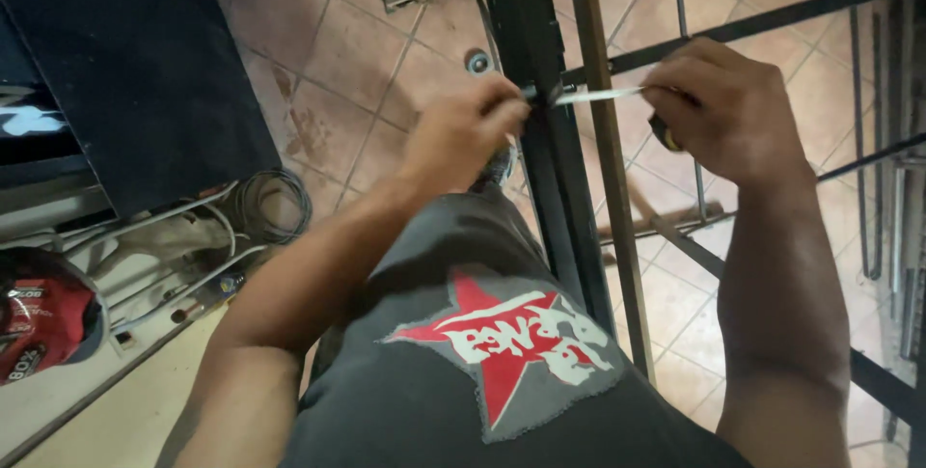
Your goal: The person assembles a metal frame by positioning metal bars, measuring with a tape measure, and securing them with pliers and a metal rod. The person repeatedly adjusts the bars and checks alignment throughout the process.
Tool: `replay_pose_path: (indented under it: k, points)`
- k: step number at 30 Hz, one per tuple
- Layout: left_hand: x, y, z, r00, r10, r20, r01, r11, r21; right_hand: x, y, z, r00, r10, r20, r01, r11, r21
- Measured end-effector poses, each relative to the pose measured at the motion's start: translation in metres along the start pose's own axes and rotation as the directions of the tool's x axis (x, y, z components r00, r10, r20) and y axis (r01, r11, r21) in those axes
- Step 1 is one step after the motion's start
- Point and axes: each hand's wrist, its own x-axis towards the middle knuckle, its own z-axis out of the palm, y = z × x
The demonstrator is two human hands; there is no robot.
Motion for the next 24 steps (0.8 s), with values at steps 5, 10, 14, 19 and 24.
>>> replay_pose_path:
  k: [5, 10, 14, 19, 24]
  points:
    - [-0.016, -0.01, -0.066, 0.992, 0.011, -0.124, -0.04, 0.971, -0.235, -0.003, -0.035, -0.027, 0.991, 0.131, -0.022, -0.109, 0.896, 0.431]
    - [-0.029, -0.022, -0.081, 0.995, 0.046, -0.083, -0.065, 0.968, -0.244, -0.009, -0.071, -0.031, 0.965, 0.26, 0.038, -0.26, 0.924, 0.281]
    - [-0.037, -0.021, -0.085, 0.99, 0.103, 0.101, -0.084, 0.981, -0.177, -0.003, -0.126, -0.021, 0.615, 0.74, 0.273, -0.788, 0.568, 0.238]
    - [-0.048, -0.033, -0.054, 0.887, 0.31, 0.342, -0.007, 0.75, -0.662, 0.019, -0.193, 0.045, 0.747, 0.662, -0.064, -0.404, 0.528, 0.747]
    - [-0.035, -0.065, -0.013, 0.81, 0.446, 0.381, 0.135, 0.491, -0.861, 0.047, -0.231, 0.077, 0.675, 0.616, -0.407, -0.333, 0.746, 0.577]
